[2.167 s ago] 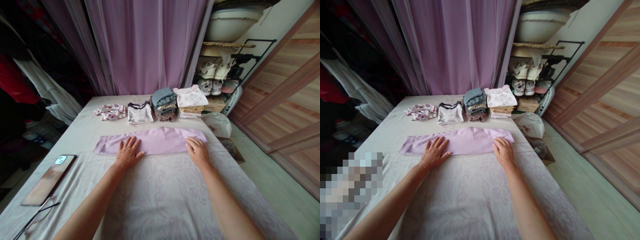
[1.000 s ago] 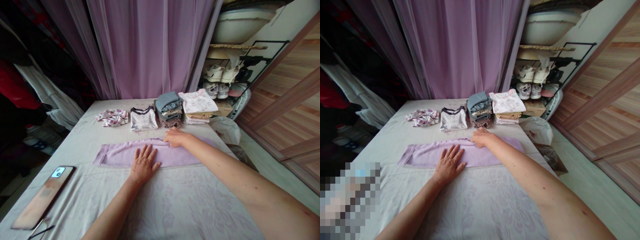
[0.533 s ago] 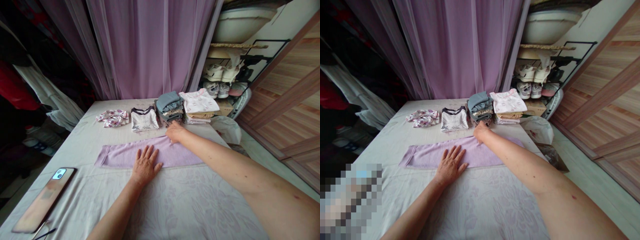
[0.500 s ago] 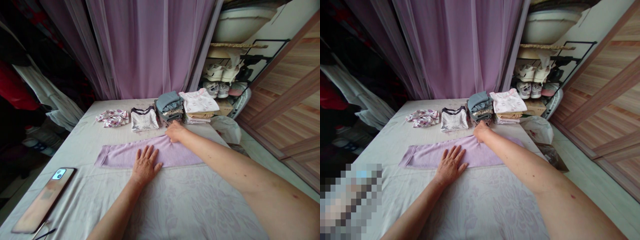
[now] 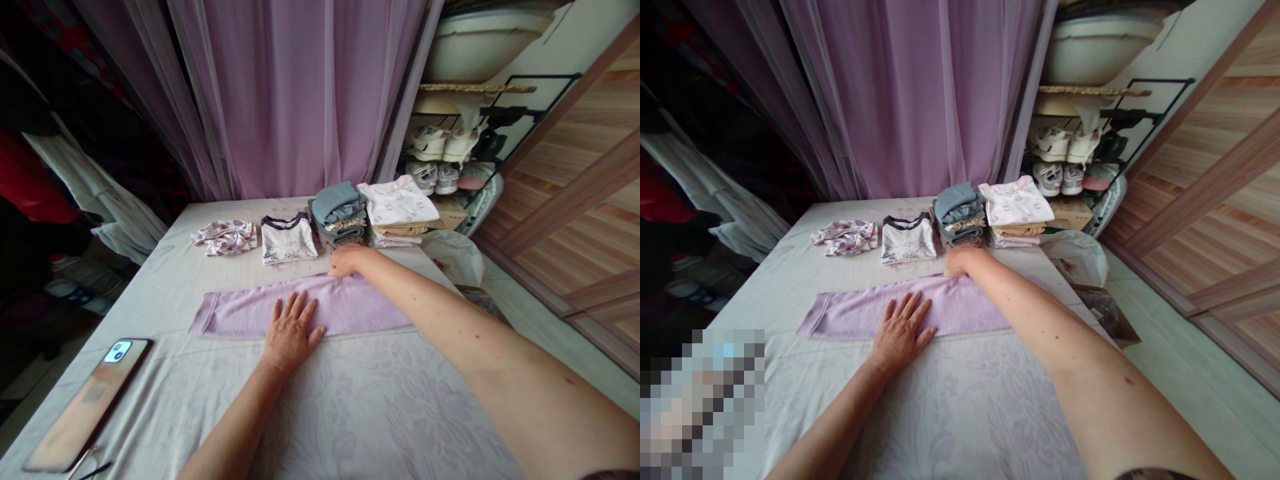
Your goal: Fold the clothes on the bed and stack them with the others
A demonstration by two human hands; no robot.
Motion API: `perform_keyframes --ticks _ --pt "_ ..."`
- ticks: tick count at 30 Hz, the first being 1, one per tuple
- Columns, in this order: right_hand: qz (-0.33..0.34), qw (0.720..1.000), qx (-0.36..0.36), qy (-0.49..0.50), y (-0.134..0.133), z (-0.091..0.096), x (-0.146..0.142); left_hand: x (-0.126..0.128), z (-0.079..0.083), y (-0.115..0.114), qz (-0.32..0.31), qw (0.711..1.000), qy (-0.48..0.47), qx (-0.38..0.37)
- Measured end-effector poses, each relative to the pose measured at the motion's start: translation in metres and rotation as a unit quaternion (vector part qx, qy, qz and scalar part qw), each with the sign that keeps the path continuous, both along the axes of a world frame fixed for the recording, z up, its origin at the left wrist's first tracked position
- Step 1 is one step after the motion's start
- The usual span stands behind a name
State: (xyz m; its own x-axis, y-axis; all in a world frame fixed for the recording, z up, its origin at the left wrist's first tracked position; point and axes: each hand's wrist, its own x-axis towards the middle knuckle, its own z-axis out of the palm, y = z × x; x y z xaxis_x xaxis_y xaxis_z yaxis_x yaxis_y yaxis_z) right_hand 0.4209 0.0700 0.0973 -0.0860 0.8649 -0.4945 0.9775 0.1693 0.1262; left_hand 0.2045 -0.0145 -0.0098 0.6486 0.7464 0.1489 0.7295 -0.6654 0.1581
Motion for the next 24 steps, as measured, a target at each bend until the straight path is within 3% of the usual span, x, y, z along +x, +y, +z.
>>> perform_keyframes --ticks 6,14,24 --pt "0.085 0.995 -0.043 -0.031 -0.013 0.002 -0.012 0.000 -0.003 0.000 -0.002 1.000 -0.006 0.007" --pt "0.072 0.992 -0.023 -0.098 -0.012 -0.008 -0.025 0.000 -0.002 0.000 -0.001 1.000 -0.006 0.003" --pt "0.008 0.995 0.074 0.073 -0.012 -0.019 0.006 -0.001 -0.002 0.000 -0.004 1.000 -0.002 0.007"
